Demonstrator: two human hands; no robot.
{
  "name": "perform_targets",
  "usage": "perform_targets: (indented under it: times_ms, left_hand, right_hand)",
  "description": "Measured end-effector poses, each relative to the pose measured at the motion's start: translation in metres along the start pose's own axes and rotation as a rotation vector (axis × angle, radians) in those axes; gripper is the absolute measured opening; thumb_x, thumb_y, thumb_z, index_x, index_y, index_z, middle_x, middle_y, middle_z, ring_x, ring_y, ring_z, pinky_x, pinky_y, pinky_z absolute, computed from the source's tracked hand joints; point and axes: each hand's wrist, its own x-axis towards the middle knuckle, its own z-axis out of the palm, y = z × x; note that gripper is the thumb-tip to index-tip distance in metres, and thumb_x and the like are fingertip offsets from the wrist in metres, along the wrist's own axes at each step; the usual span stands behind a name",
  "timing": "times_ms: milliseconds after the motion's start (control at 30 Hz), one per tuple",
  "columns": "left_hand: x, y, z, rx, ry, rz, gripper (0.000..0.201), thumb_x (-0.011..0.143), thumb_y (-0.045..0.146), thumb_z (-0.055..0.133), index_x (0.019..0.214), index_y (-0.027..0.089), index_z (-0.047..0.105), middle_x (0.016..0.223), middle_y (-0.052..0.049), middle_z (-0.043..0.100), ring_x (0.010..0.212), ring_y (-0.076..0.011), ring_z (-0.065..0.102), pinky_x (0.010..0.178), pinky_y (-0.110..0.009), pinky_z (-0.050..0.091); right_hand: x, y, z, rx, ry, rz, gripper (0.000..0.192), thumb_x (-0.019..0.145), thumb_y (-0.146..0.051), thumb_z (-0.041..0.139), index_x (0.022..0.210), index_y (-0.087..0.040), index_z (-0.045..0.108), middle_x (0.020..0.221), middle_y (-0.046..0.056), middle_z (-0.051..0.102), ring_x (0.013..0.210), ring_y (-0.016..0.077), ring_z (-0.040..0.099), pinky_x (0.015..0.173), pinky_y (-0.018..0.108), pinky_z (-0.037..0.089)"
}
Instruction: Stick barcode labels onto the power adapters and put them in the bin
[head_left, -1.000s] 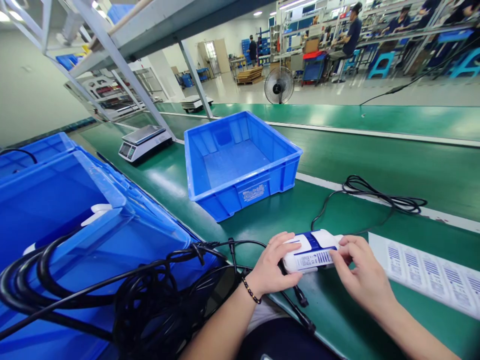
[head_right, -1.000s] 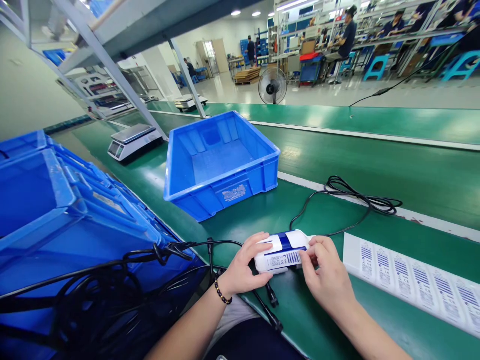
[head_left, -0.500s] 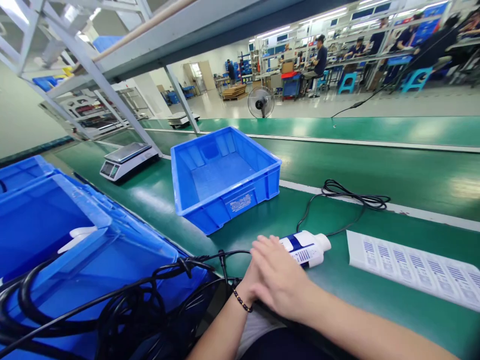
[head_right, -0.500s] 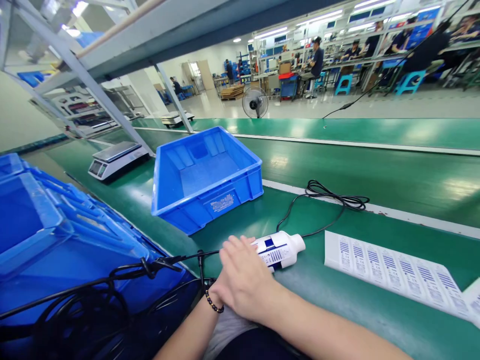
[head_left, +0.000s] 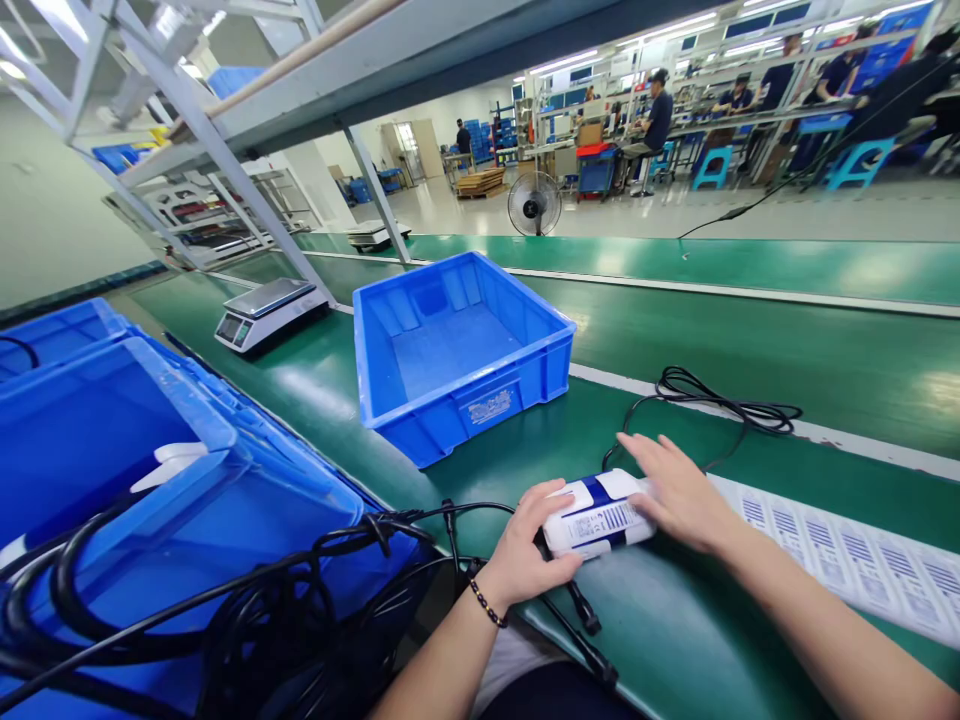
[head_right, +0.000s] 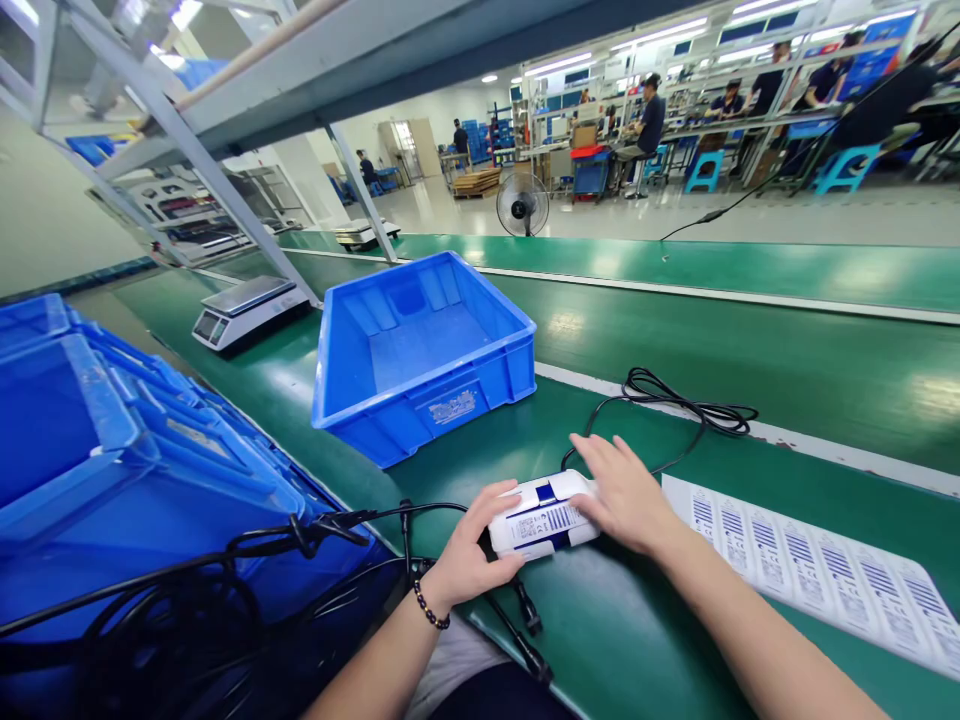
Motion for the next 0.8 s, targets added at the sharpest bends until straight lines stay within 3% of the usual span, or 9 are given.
perform_targets:
  times_ms: [100, 233, 433, 667, 800]
  left_hand:
    - [-0.001, 0.000, 0.000, -0.025, 0.008, -0.012, 0.061, 0.061, 0.018, 0.068, 0.119, 0.025, 0.050, 0.132, -0.009, 0.045, 0.122, -0.0263, 0.045, 0.102, -0.048, 0.039]
    - [-0.001, -0.001, -0.001, -0.014, 0.003, -0.032, 0.062, 0.060, 0.018, 0.068, 0.119, 0.025, 0.051, 0.132, -0.009, 0.046, 0.121, -0.0260, 0.046, 0.102, -0.047, 0.039]
    - [0.000, -0.001, -0.001, -0.034, 0.008, -0.025, 0.063, 0.061, 0.019, 0.069, 0.120, 0.026, 0.050, 0.132, -0.009, 0.046, 0.121, -0.0261, 0.046, 0.102, -0.047, 0.039]
    - [0.000, -0.004, -0.001, -0.065, -0.005, -0.059, 0.063, 0.061, 0.023, 0.072, 0.121, 0.027, 0.051, 0.134, -0.008, 0.045, 0.122, -0.0269, 0.045, 0.104, -0.047, 0.038]
    - [0.000, -0.005, -0.001, -0.082, -0.001, -0.038, 0.064, 0.062, 0.023, 0.072, 0.122, 0.028, 0.050, 0.134, -0.008, 0.045, 0.122, -0.0262, 0.045, 0.104, -0.047, 0.037]
  right_hand:
    - [-0.026, 0.027, 0.000, 0.123, 0.157, 0.202, 0.059, 0.092, -0.054, 0.022, 0.133, -0.015, 0.042, 0.120, 0.014, 0.060, 0.113, 0.0265, 0.055, 0.091, 0.047, 0.046]
    - [-0.042, 0.026, 0.003, 0.247, 0.268, 0.307, 0.044, 0.094, -0.043, 0.025, 0.119, -0.019, 0.052, 0.111, 0.009, 0.065, 0.107, 0.0219, 0.058, 0.088, 0.038, 0.049]
    - [-0.035, 0.011, 0.006, 0.293, 0.215, 0.209, 0.038, 0.094, -0.040, 0.030, 0.117, -0.020, 0.053, 0.113, 0.008, 0.064, 0.106, 0.0213, 0.059, 0.087, 0.036, 0.050]
    - [-0.034, -0.002, 0.002, 0.247, 0.078, 0.050, 0.042, 0.092, -0.036, 0.041, 0.133, -0.026, 0.039, 0.128, 0.008, 0.054, 0.114, 0.0222, 0.054, 0.093, 0.037, 0.048]
    - [-0.030, -0.004, -0.001, 0.214, 0.065, -0.016, 0.039, 0.091, -0.034, 0.046, 0.129, -0.026, 0.043, 0.122, 0.009, 0.056, 0.112, 0.0232, 0.054, 0.090, 0.038, 0.050]
